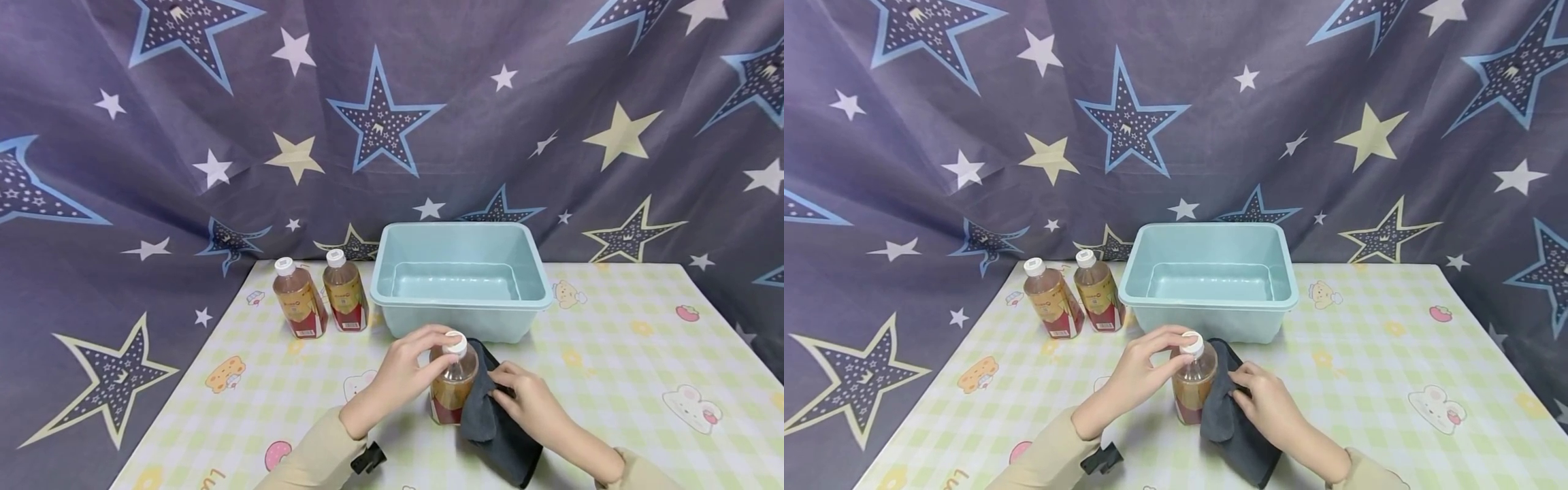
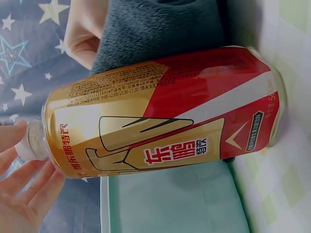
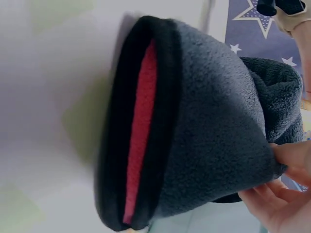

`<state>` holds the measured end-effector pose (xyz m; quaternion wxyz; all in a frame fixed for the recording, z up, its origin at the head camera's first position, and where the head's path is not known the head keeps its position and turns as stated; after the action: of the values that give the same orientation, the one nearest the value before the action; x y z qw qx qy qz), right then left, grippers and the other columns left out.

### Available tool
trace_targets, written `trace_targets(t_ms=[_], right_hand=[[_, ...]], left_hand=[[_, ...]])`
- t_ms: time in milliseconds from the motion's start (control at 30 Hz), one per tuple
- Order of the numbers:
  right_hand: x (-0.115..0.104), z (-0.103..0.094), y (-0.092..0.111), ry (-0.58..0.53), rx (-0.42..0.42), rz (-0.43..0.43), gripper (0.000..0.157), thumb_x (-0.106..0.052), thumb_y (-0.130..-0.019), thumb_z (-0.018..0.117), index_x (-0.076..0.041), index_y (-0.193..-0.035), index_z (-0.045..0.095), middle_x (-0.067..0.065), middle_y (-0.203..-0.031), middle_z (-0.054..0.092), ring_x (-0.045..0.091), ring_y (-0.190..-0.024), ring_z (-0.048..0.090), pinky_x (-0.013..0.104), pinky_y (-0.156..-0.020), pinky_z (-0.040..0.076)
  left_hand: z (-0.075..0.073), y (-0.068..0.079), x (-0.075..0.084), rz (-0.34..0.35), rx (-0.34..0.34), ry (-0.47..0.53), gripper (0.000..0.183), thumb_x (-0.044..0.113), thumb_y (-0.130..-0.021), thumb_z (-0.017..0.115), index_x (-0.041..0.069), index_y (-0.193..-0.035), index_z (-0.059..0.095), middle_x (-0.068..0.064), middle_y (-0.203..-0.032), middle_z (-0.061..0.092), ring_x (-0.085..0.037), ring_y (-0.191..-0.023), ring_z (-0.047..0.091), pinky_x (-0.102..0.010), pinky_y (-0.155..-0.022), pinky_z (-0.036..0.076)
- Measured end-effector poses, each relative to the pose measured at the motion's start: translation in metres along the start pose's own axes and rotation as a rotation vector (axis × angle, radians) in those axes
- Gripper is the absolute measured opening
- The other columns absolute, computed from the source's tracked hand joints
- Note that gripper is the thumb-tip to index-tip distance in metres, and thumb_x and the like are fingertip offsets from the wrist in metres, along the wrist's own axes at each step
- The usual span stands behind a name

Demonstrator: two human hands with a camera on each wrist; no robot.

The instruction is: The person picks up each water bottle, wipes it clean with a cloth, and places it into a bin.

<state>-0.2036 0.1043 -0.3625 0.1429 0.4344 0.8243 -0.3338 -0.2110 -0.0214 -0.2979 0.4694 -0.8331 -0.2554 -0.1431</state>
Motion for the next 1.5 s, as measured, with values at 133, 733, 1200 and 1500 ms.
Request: trace_targets(t_ms=[133, 733, 1200, 1500], right_hand=[[0.006, 0.009, 0.001, 0.016, -0.063, 0.051, 0.019, 0.006, -0.072, 0.066, 0.000, -0.090, 0.067, -0.004, -0.082, 0.057, 0.007, -0.070, 0.054, 0.021, -0.056, 0.045], [0.027, 0.043, 0.011, 0.119, -0.223, 0.098, 0.017, 0.001, -0.073, 0.067, 0.001, -0.090, 0.067, -0.002, -0.080, 0.054, 0.015, -0.076, 0.056, 0.024, -0.059, 0.048], [-0.005, -0.006, 0.001, -0.012, -0.021, 0.014, 0.022, 0.008, -0.072, 0.066, 0.006, -0.093, 0.065, -0.001, -0.085, 0.058, 0.008, -0.072, 0.056, 0.021, -0.055, 0.046], [-0.017, -0.025, -0.004, 0.004, 0.110, -0.054, 0.026, 0.012, -0.065, 0.069, 0.005, -0.090, 0.067, -0.002, -0.084, 0.059, 0.003, -0.071, 0.054, 0.018, -0.054, 0.045]], left_hand=[[-0.001, 0.000, 0.000, -0.005, -0.002, 0.006, 0.019, 0.010, -0.078, 0.066, 0.007, -0.098, 0.065, -0.003, -0.100, 0.062, -0.010, -0.090, 0.058, -0.017, -0.079, 0.046], [0.001, 0.001, 0.001, 0.019, 0.008, 0.014, 0.020, 0.010, -0.078, 0.067, 0.007, -0.097, 0.065, -0.004, -0.100, 0.062, -0.011, -0.093, 0.058, -0.018, -0.082, 0.046], [0.001, 0.002, 0.002, 0.028, 0.008, -0.027, 0.018, 0.012, -0.079, 0.066, 0.008, -0.097, 0.065, -0.003, -0.100, 0.062, -0.011, -0.095, 0.058, -0.018, -0.084, 0.045], [0.000, 0.002, 0.001, -0.019, 0.003, -0.013, 0.018, 0.010, -0.078, 0.066, 0.007, -0.095, 0.065, -0.003, -0.100, 0.062, -0.011, -0.094, 0.058, -0.018, -0.084, 0.044]])
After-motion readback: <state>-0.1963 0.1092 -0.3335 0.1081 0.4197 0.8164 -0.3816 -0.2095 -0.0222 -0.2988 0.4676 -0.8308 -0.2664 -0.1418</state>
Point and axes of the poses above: each hand's wrist, its own y-axis away from the middle knuckle, its own z-axis out of the palm, x = y × z, the point moved 10 cm from there along -y, towards the middle knuckle
